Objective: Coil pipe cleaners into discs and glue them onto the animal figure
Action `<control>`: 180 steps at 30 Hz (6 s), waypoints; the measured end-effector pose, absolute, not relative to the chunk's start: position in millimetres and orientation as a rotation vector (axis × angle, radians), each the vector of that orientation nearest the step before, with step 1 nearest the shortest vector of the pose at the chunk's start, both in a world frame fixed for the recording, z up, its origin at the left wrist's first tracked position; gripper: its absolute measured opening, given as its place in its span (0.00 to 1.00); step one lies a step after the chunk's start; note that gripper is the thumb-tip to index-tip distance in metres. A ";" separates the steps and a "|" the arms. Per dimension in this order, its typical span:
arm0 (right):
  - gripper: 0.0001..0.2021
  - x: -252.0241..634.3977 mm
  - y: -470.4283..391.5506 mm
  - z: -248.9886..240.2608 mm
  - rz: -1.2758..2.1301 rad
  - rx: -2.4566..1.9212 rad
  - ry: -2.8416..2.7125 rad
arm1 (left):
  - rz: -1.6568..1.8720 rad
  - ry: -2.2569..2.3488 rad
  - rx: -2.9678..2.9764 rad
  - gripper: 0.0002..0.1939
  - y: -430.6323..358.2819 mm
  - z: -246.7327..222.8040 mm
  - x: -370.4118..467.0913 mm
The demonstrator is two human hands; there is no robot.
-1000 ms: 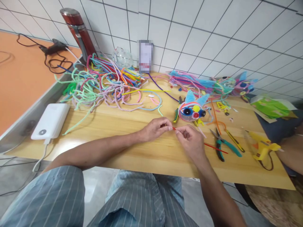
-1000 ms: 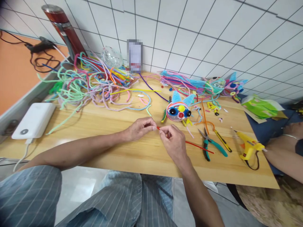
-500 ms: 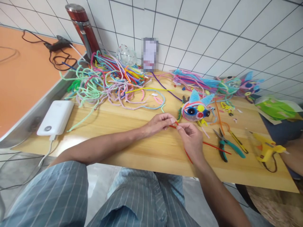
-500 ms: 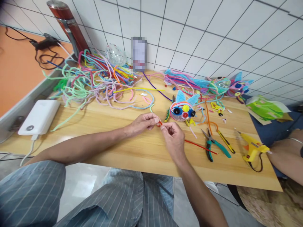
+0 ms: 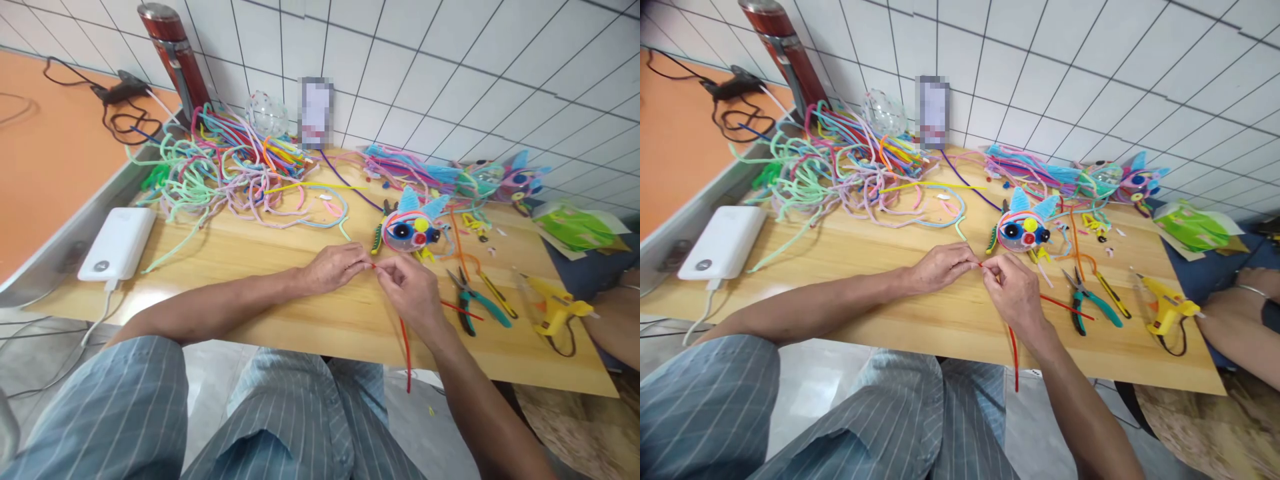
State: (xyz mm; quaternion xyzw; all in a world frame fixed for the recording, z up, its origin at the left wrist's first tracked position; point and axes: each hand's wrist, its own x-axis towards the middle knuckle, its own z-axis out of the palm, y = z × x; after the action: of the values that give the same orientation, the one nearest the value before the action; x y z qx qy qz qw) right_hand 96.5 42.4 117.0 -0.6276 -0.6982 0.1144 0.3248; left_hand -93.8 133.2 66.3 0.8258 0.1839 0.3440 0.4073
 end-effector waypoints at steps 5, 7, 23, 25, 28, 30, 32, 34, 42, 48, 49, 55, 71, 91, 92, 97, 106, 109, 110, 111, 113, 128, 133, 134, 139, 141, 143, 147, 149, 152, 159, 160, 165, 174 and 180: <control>0.07 78.8 41.2 115.2 0.463 -1.654 -1.529 | 0.979 0.571 1.747 0.16 125.2 79.3 -94.0; 0.08 67.6 42.6 110.9 0.562 -1.602 -1.379 | 0.993 0.576 1.562 0.18 121.1 84.3 -93.0; 0.09 86.5 43.0 122.4 0.603 -1.651 -1.433 | 0.679 0.432 1.499 0.22 143.3 94.3 -93.2; 0.08 91.7 41.8 127.1 0.524 -1.673 -1.576 | 0.655 0.447 1.575 0.18 143.6 93.7 -93.7; 0.05 96.3 42.0 133.0 0.375 -1.677 -1.787 | 0.649 0.465 1.634 0.15 143.6 91.7 -93.1; 0.04 97.9 42.3 136.3 0.303 -1.668 -1.892 | 0.646 0.467 1.640 0.13 143.7 90.6 -92.2; 0.04 98.3 41.9 138.4 0.266 -1.661 -1.943 | 0.647 0.474 1.620 0.13 143.2 90.3 -91.6; 0.03 97.0 40.8 138.5 0.275 -1.664 -1.915 | 0.666 0.480 1.559 0.15 141.4 91.3 -91.7; 0.11 62.5 43.3 120.1 0.520 -1.619 -1.369 | 0.817 0.586 1.041 0.21 120.6 97.0 -89.6; 0.12 46.8 53.0 108.1 0.674 -1.506 -1.143 | 0.795 0.557 0.781 0.23 124.1 93.6 -85.3; 0.12 50.1 53.4 109.7 0.681 -1.510 -1.157 | 0.761 0.546 0.804 0.23 128.4 94.0 -86.0; 0.08 82.2 46.5 133.3 0.546 -1.663 -1.536 | 0.652 0.527 1.237 0.19 152.5 100.5 -93.6; 0.07 73.6 48.0 140.3 0.401 -1.602 -1.582 | 0.856 0.450 1.499 0.13 140.1 107.9 -97.5; 0.09 73.4 58.3 139.0 0.681 -1.598 -1.418 | 0.620 0.541 1.366 0.12 163.1 116.2 -103.3; 0.10 74.6 57.6 140.3 0.678 -1.608 -1.446 | 0.603 0.536 1.425 0.11 164.1 117.3 -104.4; 0.11 78.2 56.3 143.3 0.679 -1.617 -1.517 | 0.573 0.520 1.525 0.09 162.1 119.5 -105.2; 0.11 50.3 67.1 116.4 0.627 -1.487 -1.248 | 0.909 0.578 1.049 0.16 127.4 108.7 -91.0; 0.11 44.1 71.7 113.4 0.639 -1.443 -1.193 | 0.926 0.570 0.922 0.16 124.5 109.6 -89.4; 0.11 45.4 72.6 115.2 0.655 -1.432 -1.190 | 0.907 0.566 0.918 0.16 127.0 111.4 -90.3; 0.10 48.4 73.2 118.1 0.674 -1.432 -1.201 | 0.877 0.560 0.936 0.16 131.1 113.7 -92.0; 0.10 58.3 73.3 126.2 0.708 -1.472 -1.263 | 0.798 0.542 1.044 0.16 142.4 119.2 -96.9; 0.10 72.8 64.8 148.2 0.618 -1.593 -1.491 | 0.768 0.492 1.571 0.09 154.5 120.2 -105.0; 0.11 50.6 67.1 130.6 0.568 -1.511 -1.303 | 0.927 0.599 1.225 0.10 134.4 115.1 -95.9; 0.11 45.8 67.9 126.6 0.558 -1.501 -1.276 | 0.943 0.614 1.126 0.11 129.7 114.3 -94.1; 0.11 40.0 70.8 119.6 0.591 -1.472 -1.231 | 0.928 0.608 0.892 0.12 123.0 115.1 -90.6; 0.10 47.9 70.6 124.9 0.633 -1.475 -1.262 | 0.857 0.569 0.936 0.13 131.4 117.3 -92.6; 0.10 58.6 69.4 132.0 0.668 -1.508 -1.325 | 0.778 0.535 1.041 0.13 143.1 120.1 -96.3; 0.11 76.9 66.7 141.5 0.704 -1.586 -1.485 | 0.681 0.498 1.367 0.12 161.3 125.4 -104.9; 0.12 81.5 65.9 143.3 0.688 -1.614 -1.548 | 0.663 0.471 1.473 0.10 164.7 126.1 -107.2; 0.11 82.3 65.3 145.1 0.650 -1.632 -1.579 | 0.692 0.462 1.520 0.09 163.3 123.8 -106.6; 0.12 56.0 70.3 134.7 0.566 -1.554 -1.415 | 0.892 0.610 1.143 0.12 133.3 114.0 -94.0; 0.12 51.1 72.3 131.0 0.549 -1.542 -1.392 | 0.909 0.631 1.041 0.13 128.5 113.2 -92.2; 0.11 46.6 80.0 122.3 0.617 -1.489 -1.333 | 0.916 0.673 0.904 0.14 128.5 112.1 -90.3; 0.12 84.0 72.9 148.5 0.601 -1.673 -1.706 | 0.736 0.504 1.667 0.07 161.0 111.4 -103.5; 0.11 74.2 71.9 147.1 0.578 -1.651 -1.579 | 0.858 0.606 1.595 0.10 148.8 112.2 -101.4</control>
State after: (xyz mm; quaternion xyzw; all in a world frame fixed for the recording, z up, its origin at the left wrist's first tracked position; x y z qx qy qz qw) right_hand 74.2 71.9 147.1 -0.6473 -0.6191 0.2268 0.3825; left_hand -101.4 148.8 112.2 0.6816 0.2592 0.3666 0.5778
